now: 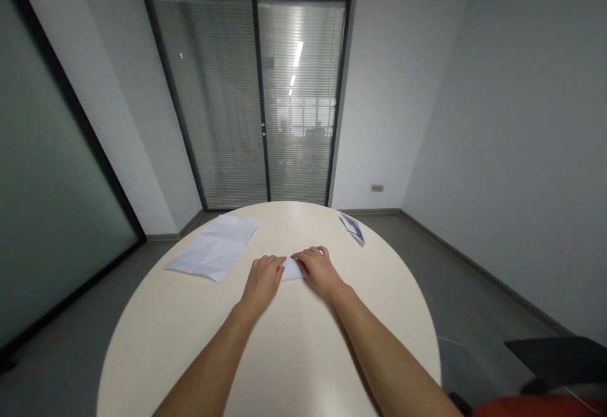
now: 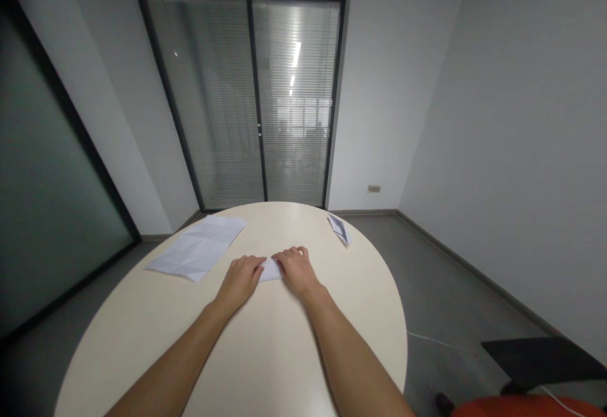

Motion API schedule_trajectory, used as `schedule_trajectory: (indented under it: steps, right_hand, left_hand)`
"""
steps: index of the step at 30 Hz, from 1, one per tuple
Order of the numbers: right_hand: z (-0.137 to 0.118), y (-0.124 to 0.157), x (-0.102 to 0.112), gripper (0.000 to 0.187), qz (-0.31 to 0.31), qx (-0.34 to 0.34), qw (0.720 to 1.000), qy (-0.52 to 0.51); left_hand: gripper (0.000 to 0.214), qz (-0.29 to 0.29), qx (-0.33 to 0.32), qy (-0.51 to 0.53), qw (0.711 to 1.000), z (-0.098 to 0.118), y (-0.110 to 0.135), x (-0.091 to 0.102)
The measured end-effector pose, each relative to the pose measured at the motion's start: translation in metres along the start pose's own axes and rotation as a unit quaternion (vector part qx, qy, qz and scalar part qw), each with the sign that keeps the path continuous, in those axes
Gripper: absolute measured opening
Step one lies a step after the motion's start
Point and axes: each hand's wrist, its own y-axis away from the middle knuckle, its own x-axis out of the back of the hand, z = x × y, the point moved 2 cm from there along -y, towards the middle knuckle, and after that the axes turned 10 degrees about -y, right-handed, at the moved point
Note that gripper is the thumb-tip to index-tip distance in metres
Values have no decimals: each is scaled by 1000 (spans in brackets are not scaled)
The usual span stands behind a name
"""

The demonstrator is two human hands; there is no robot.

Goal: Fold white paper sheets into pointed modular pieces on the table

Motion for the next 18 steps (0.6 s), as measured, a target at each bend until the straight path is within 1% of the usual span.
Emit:
schedule_trajectory:
  steps: [4, 7, 10, 13, 14, 16, 18]
  right_hand:
    - [5, 1, -7, 33, 1, -12, 1000, 3]
    - [10, 1, -9, 34, 12, -24, 1000, 12]
    - [12, 2, -10, 35, 25, -22, 999, 22]
    - [7, 3, -11, 35, 25, 2, 1000, 0]
    - [4, 4, -11, 35, 15, 16, 1000, -18]
    - [-2, 5, -15, 41, -30, 40, 997, -55]
    - [-7, 7, -20, 51, -95, 28, 993, -68]
  left_hand:
    - [40, 6, -35, 2, 999, 0, 2, -5]
    - [41, -21, -54, 4, 998, 4, 5, -12]
    - [39, -51, -47, 9, 998, 7, 10, -24]
    - [45, -69, -36, 8, 997, 5, 13, -34]
    - [46, -76, -33, 7, 997, 4, 14, -36]
    - [50, -99, -24, -3, 995, 4, 14, -37]
    - [54, -136, -10, -31, 990, 6, 13, -35]
